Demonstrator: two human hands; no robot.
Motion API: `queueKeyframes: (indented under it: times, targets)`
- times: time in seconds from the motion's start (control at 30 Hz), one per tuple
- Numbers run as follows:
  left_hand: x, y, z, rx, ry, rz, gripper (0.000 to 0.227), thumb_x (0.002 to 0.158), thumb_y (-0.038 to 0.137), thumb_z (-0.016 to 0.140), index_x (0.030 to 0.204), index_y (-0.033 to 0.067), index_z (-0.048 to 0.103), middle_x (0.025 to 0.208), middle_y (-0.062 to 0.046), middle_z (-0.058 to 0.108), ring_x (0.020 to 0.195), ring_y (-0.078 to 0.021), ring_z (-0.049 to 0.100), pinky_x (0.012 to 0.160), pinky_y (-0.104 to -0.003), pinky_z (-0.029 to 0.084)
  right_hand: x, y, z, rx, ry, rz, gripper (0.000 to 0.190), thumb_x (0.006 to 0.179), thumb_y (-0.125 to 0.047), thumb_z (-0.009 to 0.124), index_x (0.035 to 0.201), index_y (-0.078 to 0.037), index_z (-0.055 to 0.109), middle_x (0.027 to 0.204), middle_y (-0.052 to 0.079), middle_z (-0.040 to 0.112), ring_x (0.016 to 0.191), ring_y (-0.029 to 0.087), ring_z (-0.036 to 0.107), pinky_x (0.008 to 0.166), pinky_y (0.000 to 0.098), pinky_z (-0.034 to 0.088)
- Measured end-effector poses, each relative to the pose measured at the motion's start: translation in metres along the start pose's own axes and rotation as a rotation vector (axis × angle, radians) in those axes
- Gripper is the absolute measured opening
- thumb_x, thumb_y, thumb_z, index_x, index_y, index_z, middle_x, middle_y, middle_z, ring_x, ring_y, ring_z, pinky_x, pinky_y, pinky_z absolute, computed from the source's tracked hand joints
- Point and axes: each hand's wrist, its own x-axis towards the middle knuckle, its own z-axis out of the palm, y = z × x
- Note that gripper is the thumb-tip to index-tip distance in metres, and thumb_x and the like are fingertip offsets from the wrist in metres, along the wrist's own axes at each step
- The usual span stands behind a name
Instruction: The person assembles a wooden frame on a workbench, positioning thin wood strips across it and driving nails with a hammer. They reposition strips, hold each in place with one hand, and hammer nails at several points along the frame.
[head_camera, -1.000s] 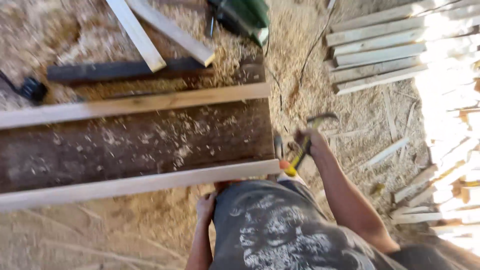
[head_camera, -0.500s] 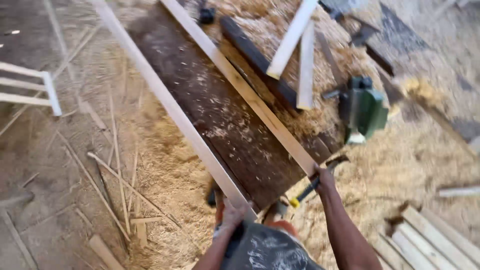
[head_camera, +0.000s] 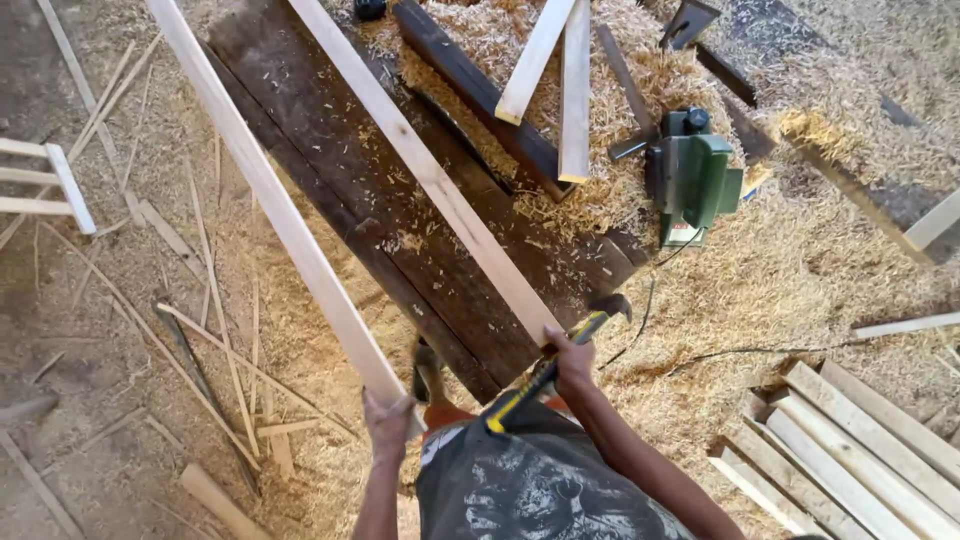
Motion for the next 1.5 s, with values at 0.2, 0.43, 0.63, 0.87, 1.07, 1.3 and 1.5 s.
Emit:
queueKeyframes:
  times: [0.2, 0.43, 0.63, 0.87, 1.07, 1.3, 1.5]
  targets:
    - [0.043, -0.022, 0.027, -0.033, -0.015, 0.074, 0.095, 0.063, 0.019, 0.080, 0.145, -0.0017, 0.036, 0.120, -0.025, 0.060, 0.104, -0.0380, 0.065, 0.089, -0.045, 0.057, 0.066, 0.047, 0.010, -0.143, 0.033, -0.253, 0.030, 0.083, -0.013, 0.083, 0.090, -0.003, 0.056, 0.076, 0.005, 0.061, 0.063, 0.020, 0.060, 0.054, 0.0336, 0.051]
    - [0.075, -0.061, 0.023, 0.049, 0.017, 0.165, 0.101, 0.069, 0.021, 0.083, 0.153, 0.0005, 0.031, 0.133, -0.025, 0.058, 0.115, -0.0368, 0.061, 0.100, -0.046, 0.052, 0.041, 0.049, 0.005, -0.370, -0.023, -0.423, 0.038, 0.081, -0.015, 0.080, 0.104, -0.009, 0.049, 0.077, 0.005, 0.062, 0.066, 0.018, 0.062, 0.058, 0.0346, 0.054]
    - [0.082, -0.059, -0.012, 0.161, -0.005, -0.053, 0.118, 0.066, 0.014, 0.085, 0.161, 0.0021, 0.016, 0.142, -0.028, 0.051, 0.120, -0.0390, 0.060, 0.101, -0.045, 0.054, 0.037, 0.019, 0.000, -0.731, 0.058, -0.348, 0.035, 0.084, -0.023, 0.080, 0.101, -0.008, 0.053, 0.076, 0.004, 0.057, 0.066, 0.019, 0.058, 0.058, 0.0400, 0.053]
    - [0.071, -0.036, 0.003, 0.070, -0.061, -0.139, 0.119, 0.069, 0.015, 0.084, 0.165, 0.0038, 0.013, 0.147, -0.031, 0.050, 0.123, -0.0409, 0.061, 0.100, -0.045, 0.056, 0.057, -0.078, -0.020, -1.127, -0.039, -0.561, 0.034, 0.095, -0.034, 0.077, 0.102, -0.003, 0.066, 0.075, 0.007, 0.060, 0.063, 0.018, 0.054, 0.056, 0.0407, 0.049]
    - [0.083, -0.043, 0.003, 0.093, -0.137, 0.218, 0.096, 0.071, 0.019, 0.086, 0.152, -0.0026, 0.039, 0.134, -0.031, 0.062, 0.119, -0.0419, 0.064, 0.100, -0.046, 0.054, 0.069, -0.110, -0.006, -1.074, -0.059, -0.779, 0.031, 0.088, -0.028, 0.078, 0.108, -0.005, 0.073, 0.080, 0.005, 0.071, 0.064, 0.013, 0.066, 0.057, 0.0313, 0.057]
    - [0.081, -0.063, -0.001, 0.063, -0.073, 0.090, 0.105, 0.070, 0.020, 0.086, 0.155, -0.0041, 0.030, 0.137, -0.029, 0.056, 0.118, -0.0398, 0.063, 0.099, -0.046, 0.055, 0.176, -0.236, 0.072, -1.125, 0.164, -0.818, 0.028, 0.089, -0.022, 0.082, 0.094, -0.005, 0.061, 0.083, 0.009, 0.066, 0.076, 0.025, 0.064, 0.066, 0.0406, 0.050]
    - [0.077, -0.056, -0.004, 0.157, -0.100, -0.059, 0.102, 0.068, 0.022, 0.084, 0.154, -0.0011, 0.034, 0.137, -0.029, 0.062, 0.122, -0.0399, 0.066, 0.104, -0.044, 0.055, 0.223, -0.261, 0.124, -1.299, 0.018, -0.955, 0.019, 0.080, -0.008, 0.071, 0.096, -0.005, 0.062, 0.080, 0.013, 0.063, 0.073, 0.032, 0.064, 0.065, 0.0458, 0.050]
